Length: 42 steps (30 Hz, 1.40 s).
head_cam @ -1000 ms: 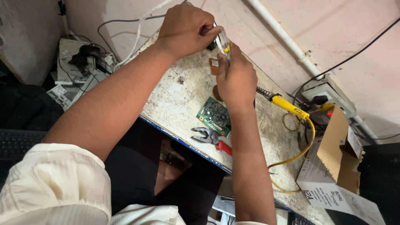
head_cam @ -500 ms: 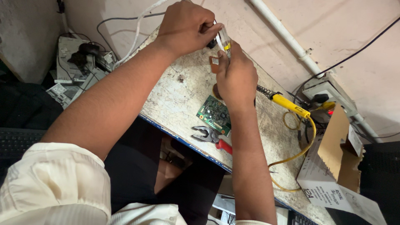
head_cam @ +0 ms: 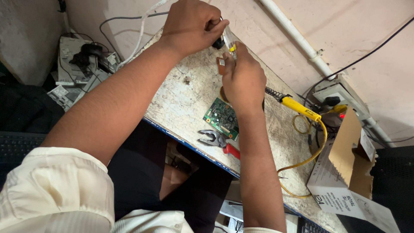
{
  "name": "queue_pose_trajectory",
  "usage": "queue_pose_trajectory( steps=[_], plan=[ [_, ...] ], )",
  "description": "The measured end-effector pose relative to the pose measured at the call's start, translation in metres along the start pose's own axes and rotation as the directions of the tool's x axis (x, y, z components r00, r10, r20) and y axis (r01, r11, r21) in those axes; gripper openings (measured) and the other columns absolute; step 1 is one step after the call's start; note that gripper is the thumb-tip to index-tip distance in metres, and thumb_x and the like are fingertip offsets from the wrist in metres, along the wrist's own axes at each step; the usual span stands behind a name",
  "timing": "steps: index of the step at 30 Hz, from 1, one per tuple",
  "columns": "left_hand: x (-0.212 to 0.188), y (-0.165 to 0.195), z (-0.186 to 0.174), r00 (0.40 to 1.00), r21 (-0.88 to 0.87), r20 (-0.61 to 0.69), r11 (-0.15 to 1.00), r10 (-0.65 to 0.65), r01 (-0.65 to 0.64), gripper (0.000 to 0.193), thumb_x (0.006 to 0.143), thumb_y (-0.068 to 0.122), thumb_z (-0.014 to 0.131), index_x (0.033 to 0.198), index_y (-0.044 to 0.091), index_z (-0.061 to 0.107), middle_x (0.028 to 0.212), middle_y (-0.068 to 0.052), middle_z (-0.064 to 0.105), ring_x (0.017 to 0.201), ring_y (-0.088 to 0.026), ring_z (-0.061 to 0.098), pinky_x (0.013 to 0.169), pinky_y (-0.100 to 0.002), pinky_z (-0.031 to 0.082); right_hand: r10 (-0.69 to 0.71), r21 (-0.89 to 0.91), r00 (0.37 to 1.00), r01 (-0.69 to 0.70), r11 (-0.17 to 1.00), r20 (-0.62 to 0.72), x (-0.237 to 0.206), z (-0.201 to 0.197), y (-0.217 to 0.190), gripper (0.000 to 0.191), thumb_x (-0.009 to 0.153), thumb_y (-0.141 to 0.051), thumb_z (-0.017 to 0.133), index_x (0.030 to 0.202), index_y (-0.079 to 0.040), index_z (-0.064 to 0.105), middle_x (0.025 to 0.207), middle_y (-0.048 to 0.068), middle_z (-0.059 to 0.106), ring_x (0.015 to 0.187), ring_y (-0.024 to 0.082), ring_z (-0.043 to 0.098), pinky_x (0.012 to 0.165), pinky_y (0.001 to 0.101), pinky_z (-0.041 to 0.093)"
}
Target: The person works at a cluttered electronics repair bench, using a desoldering pump and soldering iron on a green circuit board, handling pliers and small components. They reposition the board, work on its underside with the iron, and hold it up while continuing to solder components.
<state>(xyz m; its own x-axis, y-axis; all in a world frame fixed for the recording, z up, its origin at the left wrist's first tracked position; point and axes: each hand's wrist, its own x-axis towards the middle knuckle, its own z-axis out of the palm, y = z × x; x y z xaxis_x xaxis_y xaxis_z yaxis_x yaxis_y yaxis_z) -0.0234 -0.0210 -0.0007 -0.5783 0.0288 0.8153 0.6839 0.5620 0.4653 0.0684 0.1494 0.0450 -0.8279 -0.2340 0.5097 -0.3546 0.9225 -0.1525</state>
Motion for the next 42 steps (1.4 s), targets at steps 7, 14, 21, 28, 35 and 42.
queue_pose_trajectory(
  steps=[7,14,21,28,35,42],
  plan=[
    [-0.0002,-0.0004,0.0001,0.999,0.054,0.0,0.997,0.046,-0.046,0.033,0.096,0.029,0.082,0.071,0.012,0.07,0.064,-0.004,0.067,0.056,-0.024,0.064,0.055,-0.037,0.049,-0.011,-0.039,1.0,0.011,0.999,0.006,0.0002,-0.0007,-0.0014,0.03,0.101,-0.021,0.064,0.126,-0.005,0.064,0.09,0.02,0.074,0.084,0.042,0.071,0.072,0.053,0.053],
    [0.0004,-0.0001,-0.0001,0.999,0.064,0.019,0.997,0.05,-0.052,0.035,0.097,0.029,0.081,0.07,0.011,0.068,0.064,-0.004,0.066,0.055,-0.023,0.064,0.054,-0.037,0.048,-0.03,-0.042,1.0,0.029,0.999,-0.01,-0.0001,0.0004,-0.0001,0.03,0.1,-0.02,0.063,0.126,-0.004,0.063,0.09,0.02,0.074,0.083,0.043,0.071,0.072,0.0538,0.053],
    [-0.0013,-0.0043,0.0004,0.997,0.004,0.012,0.997,0.072,-0.072,0.036,0.098,0.028,0.082,0.072,0.009,0.067,0.062,-0.006,0.062,0.053,-0.022,0.059,0.052,-0.037,0.045,-0.023,-0.046,1.0,0.023,0.999,-0.004,0.0,0.0008,0.0004,0.03,0.1,-0.022,0.064,0.125,-0.005,0.063,0.09,0.021,0.074,0.083,0.044,0.07,0.071,0.055,0.052],
    [-0.001,-0.0062,0.0015,0.996,0.023,-0.005,0.996,0.09,-0.09,0.037,0.097,0.029,0.084,0.072,0.008,0.066,0.063,-0.005,0.062,0.053,-0.022,0.058,0.051,-0.036,0.044,-0.027,-0.048,1.0,0.027,0.999,-0.007,-0.0002,0.0017,0.0013,0.029,0.101,-0.022,0.063,0.125,-0.006,0.063,0.091,0.02,0.074,0.083,0.044,0.07,0.071,0.0553,0.052],
    [-0.0017,-0.0063,0.0014,0.995,0.007,-0.02,0.995,0.099,-0.098,0.037,0.097,0.029,0.084,0.073,0.008,0.066,0.064,-0.005,0.062,0.053,-0.022,0.058,0.052,-0.036,0.044,-0.037,-0.047,0.999,0.036,0.998,-0.02,-0.0002,0.0012,0.0009,0.029,0.099,-0.02,0.064,0.124,-0.005,0.063,0.09,0.021,0.074,0.083,0.044,0.07,0.071,0.055,0.052],
    [-0.0012,-0.0068,0.0026,0.994,0.038,-0.022,0.994,0.103,-0.102,0.039,0.099,0.03,0.084,0.072,0.008,0.066,0.063,-0.006,0.062,0.052,-0.022,0.057,0.051,-0.036,0.043,-0.026,-0.038,0.999,0.025,0.999,-0.018,-0.0007,-0.0007,-0.001,0.03,0.099,-0.021,0.063,0.125,-0.005,0.062,0.088,0.02,0.074,0.082,0.043,0.07,0.07,0.0545,0.052]
  ],
)
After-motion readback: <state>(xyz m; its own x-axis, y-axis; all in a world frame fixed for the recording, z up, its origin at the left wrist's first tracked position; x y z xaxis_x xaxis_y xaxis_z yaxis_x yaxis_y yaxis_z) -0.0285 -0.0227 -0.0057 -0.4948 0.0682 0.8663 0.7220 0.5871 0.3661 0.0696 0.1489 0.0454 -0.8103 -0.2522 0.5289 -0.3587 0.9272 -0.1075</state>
